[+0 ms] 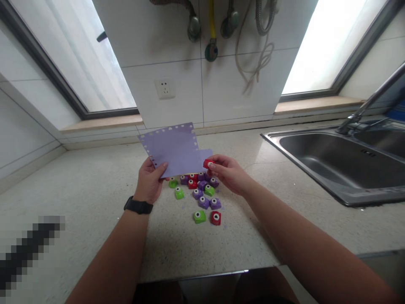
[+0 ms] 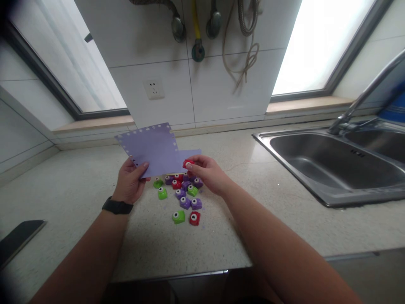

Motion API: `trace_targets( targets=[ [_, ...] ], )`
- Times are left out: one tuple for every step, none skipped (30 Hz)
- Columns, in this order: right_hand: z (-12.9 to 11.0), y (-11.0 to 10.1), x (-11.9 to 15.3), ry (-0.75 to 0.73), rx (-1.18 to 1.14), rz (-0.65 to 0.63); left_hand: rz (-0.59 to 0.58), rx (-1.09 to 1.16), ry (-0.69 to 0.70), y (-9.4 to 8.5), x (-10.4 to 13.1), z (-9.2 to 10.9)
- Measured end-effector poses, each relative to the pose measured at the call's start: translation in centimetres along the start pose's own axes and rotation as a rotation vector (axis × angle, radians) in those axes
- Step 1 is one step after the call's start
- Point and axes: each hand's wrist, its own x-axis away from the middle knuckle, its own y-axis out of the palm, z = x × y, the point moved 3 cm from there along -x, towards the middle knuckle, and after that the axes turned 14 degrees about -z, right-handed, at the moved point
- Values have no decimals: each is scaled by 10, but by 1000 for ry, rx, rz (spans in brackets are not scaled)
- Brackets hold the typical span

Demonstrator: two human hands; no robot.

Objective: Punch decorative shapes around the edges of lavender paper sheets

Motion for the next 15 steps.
trace_targets(
  targets=[
    [0,1,0,1,-4,-2,6,-10,3,0,0,0],
    [0,1,0,1,-6,-3,12,-17,5,-1,-1,0],
    [0,2,1,1,-8,-2,16,-23,5,-1,-1,0],
    [0,2,1,0,-10,-1,17,-26,4,-1,-1,1],
    [0,2,1,0,-11,0,17,-29,4,0,-1,1],
    [0,3,1,-1,-13,-1,16,-31,5,0,0,2],
    [0,3,1,-2,-13,-5,15,-32,7,1,0,2],
    [1,2,1,-2,-9,-11,15,-34,9,2,0,3],
    [2,2,0,-1,-1,-19,15,-34,10,3,1,3],
    [2,2,0,2,12,-27,15,-35,11,4,1,4],
    [3,3,0,6,27,-36,14,-35,10,4,1,4],
    [3,3,0,9,41,-44,12,-36,9,5,1,4],
    [3,3,0,12,55,-49,9,-36,9,5,1,4],
    [3,3,0,15,67,-51,7,-36,9,5,1,3],
    [3,3,0,19,76,-52,5,-36,10,5,1,3]
  ],
)
